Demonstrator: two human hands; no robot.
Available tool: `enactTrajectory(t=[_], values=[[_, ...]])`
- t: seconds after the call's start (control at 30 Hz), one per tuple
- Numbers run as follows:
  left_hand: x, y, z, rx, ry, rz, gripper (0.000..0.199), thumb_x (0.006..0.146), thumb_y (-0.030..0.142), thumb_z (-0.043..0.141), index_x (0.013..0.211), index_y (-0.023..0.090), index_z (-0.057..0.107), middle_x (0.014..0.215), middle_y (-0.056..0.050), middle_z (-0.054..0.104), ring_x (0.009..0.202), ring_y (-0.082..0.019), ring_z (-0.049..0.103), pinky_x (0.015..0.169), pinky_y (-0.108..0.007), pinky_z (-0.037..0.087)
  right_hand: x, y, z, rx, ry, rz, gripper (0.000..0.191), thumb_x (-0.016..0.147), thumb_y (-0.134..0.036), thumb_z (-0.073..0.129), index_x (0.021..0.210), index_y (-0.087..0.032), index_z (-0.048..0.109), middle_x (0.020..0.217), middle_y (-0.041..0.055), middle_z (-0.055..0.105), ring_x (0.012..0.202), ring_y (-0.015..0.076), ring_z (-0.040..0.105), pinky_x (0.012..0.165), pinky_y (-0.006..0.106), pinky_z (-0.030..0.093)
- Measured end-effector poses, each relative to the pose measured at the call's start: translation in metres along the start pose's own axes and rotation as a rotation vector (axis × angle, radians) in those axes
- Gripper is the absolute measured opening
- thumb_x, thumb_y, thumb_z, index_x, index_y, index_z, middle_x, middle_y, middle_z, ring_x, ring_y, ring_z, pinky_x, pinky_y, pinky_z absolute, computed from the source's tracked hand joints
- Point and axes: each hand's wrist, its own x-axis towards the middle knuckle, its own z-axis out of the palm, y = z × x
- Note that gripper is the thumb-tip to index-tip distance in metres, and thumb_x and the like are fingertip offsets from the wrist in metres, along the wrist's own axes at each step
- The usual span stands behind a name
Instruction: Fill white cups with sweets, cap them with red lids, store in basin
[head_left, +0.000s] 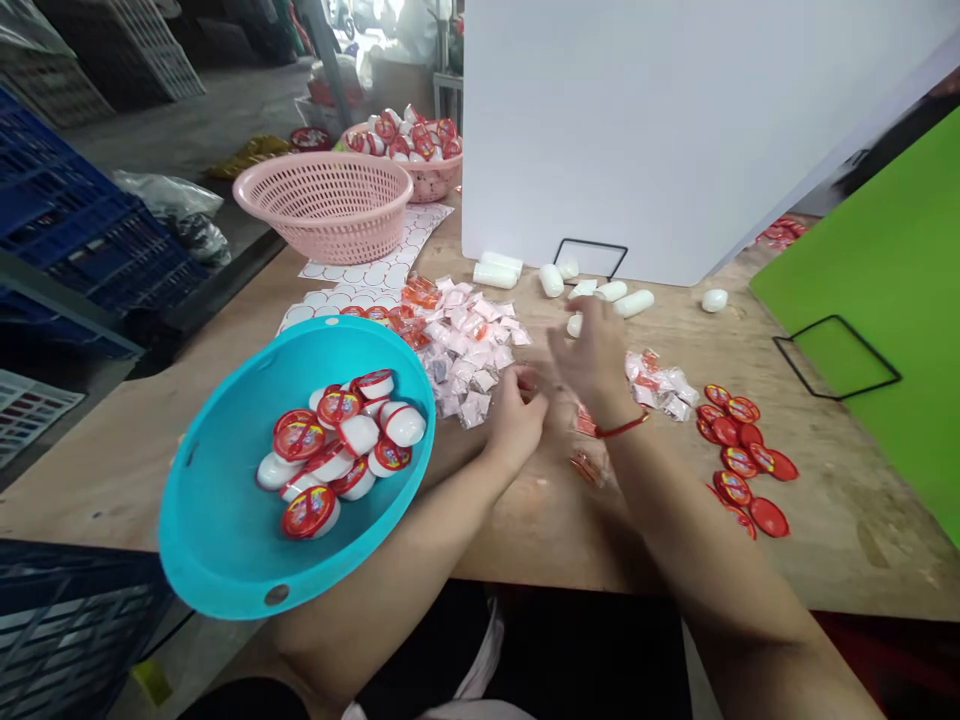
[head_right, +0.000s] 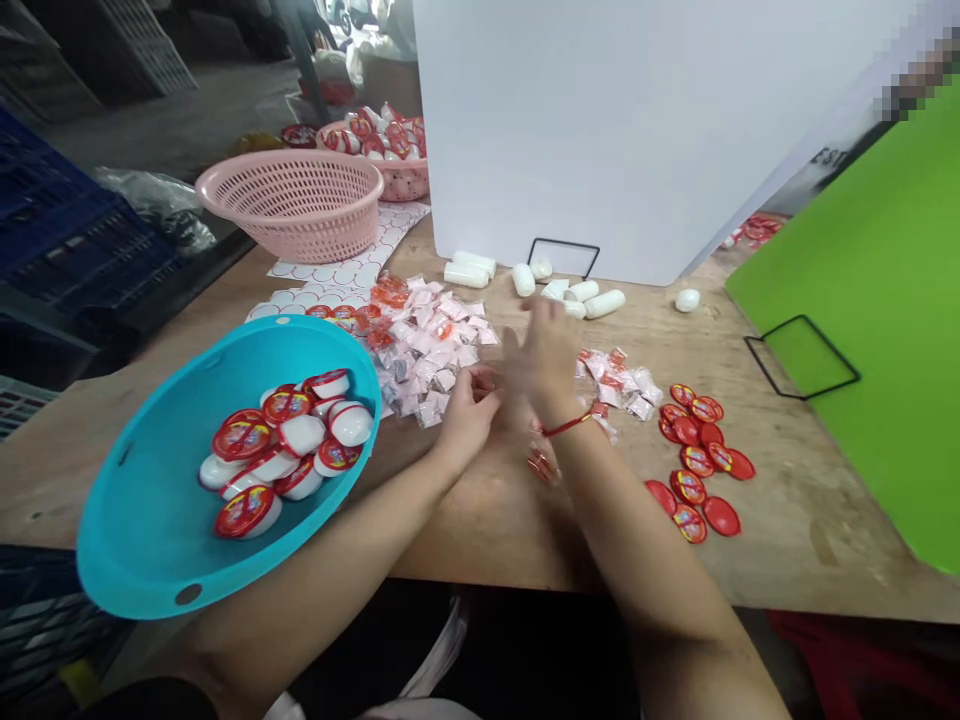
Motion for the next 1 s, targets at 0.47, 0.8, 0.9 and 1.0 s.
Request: enactTrajectory(t=[0.47, 0.8, 0.9, 1.0], values=[[0.002, 0.007, -0.004, 0.009, -0.003, 0.087, 0.054, 0.085, 0.036, 0.075, 0.130, 0.022, 0.051, 0.130, -0.011, 0.051, 0.094, -0.016, 0.061, 0.088, -0.030, 0.048, 0.009, 0.069, -0.008, 0.065, -0.386, -0.072, 0.015, 0.091, -0.031, 0.060, 0.093, -0.019, 0.068, 0.099, 0.0112, 0.072, 0.092, 0.0272, 0.065, 0.085, 0.041, 0.050], [0.009, 0.004, -0.005, 0.177, -0.199, 0.103, 0.037, 0.086, 0.029, 0.069, 0.121, 0.020, 0.063, 0.112, -0.007, 0.067, 0.098, -0.021, 0.063, 0.088, -0.033, 0.050, -0.022, 0.079, -0.064, 0.158, -0.636, -0.126, 0.028, 0.079, -0.019, 0.061, 0.107, -0.020, 0.065, 0.090, 0.0039, 0.070, 0.074, 0.0187, 0.063, 0.067, 0.030, 0.047], [0.009, 0.005, -0.007, 0.286, -0.175, 0.142, 0.036, 0.081, 0.016, 0.065, 0.116, 0.020, 0.066, 0.115, -0.007, 0.068, 0.109, -0.023, 0.061, 0.101, -0.036, 0.046, -0.021, 0.093, -0.068, -0.045, -0.691, -0.097, 0.018, 0.082, -0.027, 0.065, 0.097, -0.022, 0.075, 0.083, 0.0037, 0.069, 0.074, 0.0199, 0.064, 0.068, 0.031, 0.046], [0.007, 0.004, -0.006, 0.333, -0.219, 0.174, 0.039, 0.081, 0.012, 0.061, 0.118, 0.021, 0.067, 0.123, -0.007, 0.067, 0.121, -0.025, 0.058, 0.111, -0.039, 0.040, -0.026, 0.099, -0.065, -0.127, -0.741, -0.128, 0.029, 0.082, -0.036, 0.072, 0.109, -0.026, 0.078, 0.104, 0.0062, 0.072, 0.088, 0.0225, 0.067, 0.074, 0.031, 0.048]])
